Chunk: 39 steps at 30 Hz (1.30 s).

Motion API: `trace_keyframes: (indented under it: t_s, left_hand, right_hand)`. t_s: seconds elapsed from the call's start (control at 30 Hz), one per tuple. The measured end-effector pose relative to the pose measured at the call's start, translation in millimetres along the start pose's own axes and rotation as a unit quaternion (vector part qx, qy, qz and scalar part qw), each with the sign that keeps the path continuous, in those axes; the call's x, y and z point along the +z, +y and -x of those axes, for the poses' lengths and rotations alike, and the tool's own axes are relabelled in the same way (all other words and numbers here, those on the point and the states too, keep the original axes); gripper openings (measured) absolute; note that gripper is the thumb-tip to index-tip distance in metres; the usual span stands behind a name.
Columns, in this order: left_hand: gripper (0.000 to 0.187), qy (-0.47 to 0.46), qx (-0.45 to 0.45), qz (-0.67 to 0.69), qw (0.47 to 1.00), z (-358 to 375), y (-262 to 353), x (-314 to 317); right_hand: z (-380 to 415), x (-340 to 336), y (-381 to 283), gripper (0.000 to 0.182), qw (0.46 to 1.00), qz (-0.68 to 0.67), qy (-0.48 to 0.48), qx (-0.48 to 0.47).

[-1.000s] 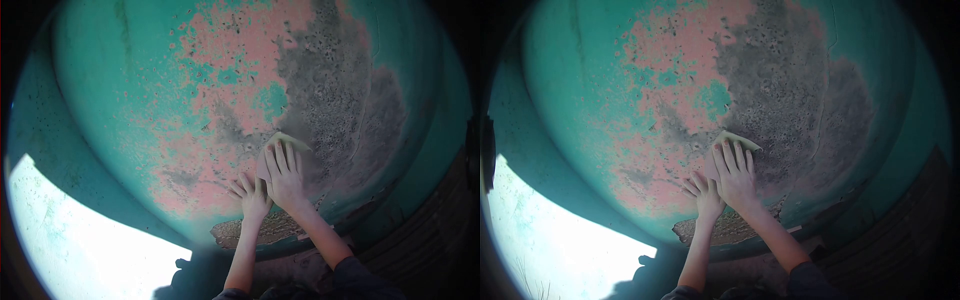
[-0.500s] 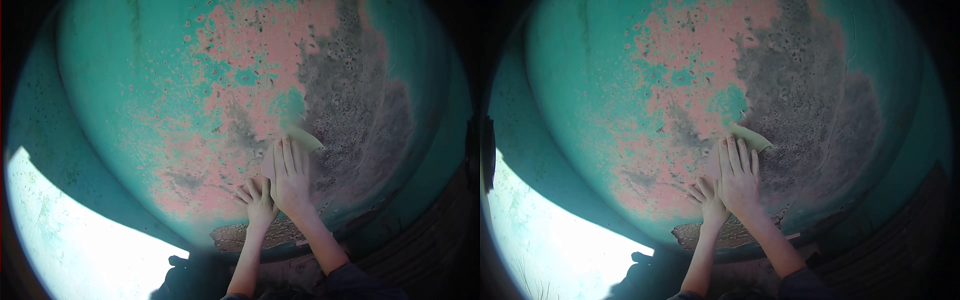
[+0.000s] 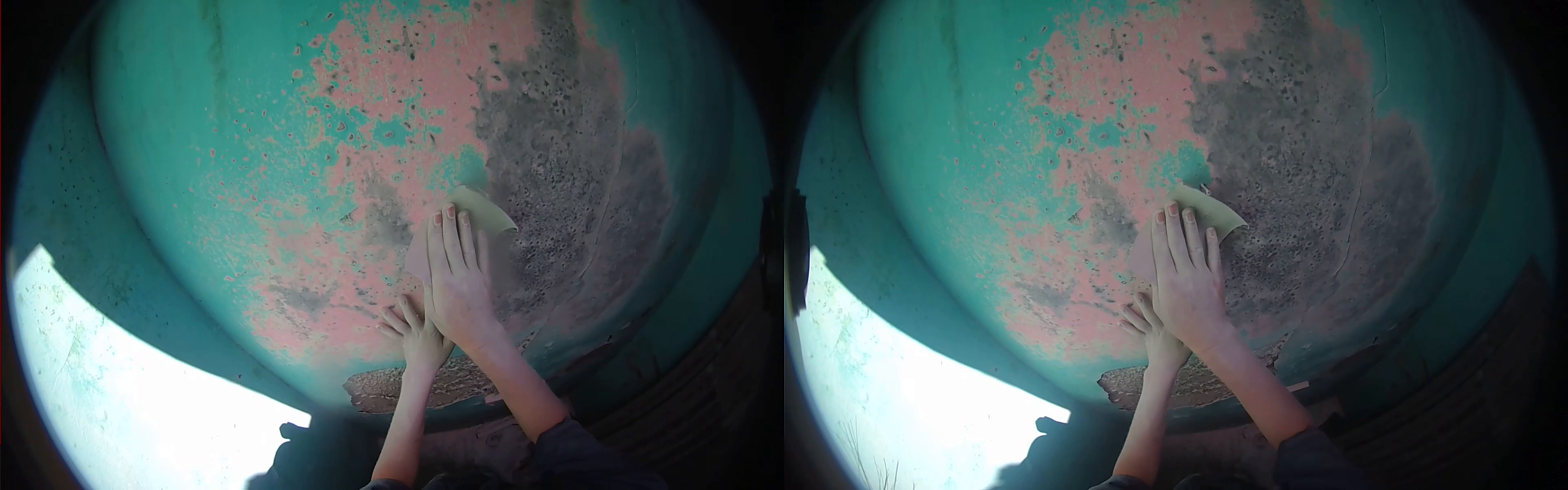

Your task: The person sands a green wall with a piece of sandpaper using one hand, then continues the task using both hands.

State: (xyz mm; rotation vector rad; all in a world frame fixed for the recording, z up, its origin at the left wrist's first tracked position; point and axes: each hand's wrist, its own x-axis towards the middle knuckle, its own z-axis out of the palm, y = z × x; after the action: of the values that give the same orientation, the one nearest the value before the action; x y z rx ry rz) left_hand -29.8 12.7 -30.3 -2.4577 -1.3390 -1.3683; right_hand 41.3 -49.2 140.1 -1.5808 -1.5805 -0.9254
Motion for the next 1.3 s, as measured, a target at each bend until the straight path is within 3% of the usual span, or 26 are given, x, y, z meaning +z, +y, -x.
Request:
trace_keyframes:
  t_s: [0.17, 0.37, 0.47, 0.53, 0.63, 0.87, 1.03, 1.17, 1.3]
  left_hand:
    - [0.078, -0.053, -0.005, -0.075, 0.996, 3, -8, 6]
    - [0.076, -0.024, -0.019, 0.028, 0.999, -3, 6, -10]
    - [0.078, -0.046, -0.005, -0.031, 0.998, 4, -8, 6]
    - [0.081, -0.007, 0.031, -0.128, 0.991, 3, -8, 10]
    - [0.083, -0.051, -0.013, -0.015, 0.999, 1, 2, -6]
    - [0.088, -0.033, 0.004, -0.083, 0.996, 3, -6, 9]
    - [0.089, 0.000, -0.013, 0.009, 1.000, 3, -2, 10]
    - [0.090, -0.026, -0.012, -0.034, 0.999, 5, -3, 10]
    - [0.089, -0.048, -0.020, -0.018, 0.998, 3, 2, 7]
  right_hand:
    - [44, 19, 8, 0.076, 0.999, 0.010, -0.036, -0.020]
    - [-1, -9, -3, 0.078, 0.999, -0.006, -0.038, -0.026]
    - [40, 12, 4, 0.079, 0.999, -0.016, -0.040, 0.017]
    - [45, 15, 8, 0.079, 0.999, -0.022, -0.043, 0.016]
    - [10, 0, 10, 0.080, 1.000, -0.017, -0.023, 0.004]
    - [32, 7, 1, 0.080, 0.997, -0.048, -0.031, 0.045]
    - [-5, -6, -4, 0.077, 0.998, -0.039, 0.013, 0.041]
    - [26, 3, 1, 0.075, 0.997, -0.040, -0.021, 0.066]
    - [5, -9, -2, 0.078, 0.998, -0.031, -0.019, 0.044]
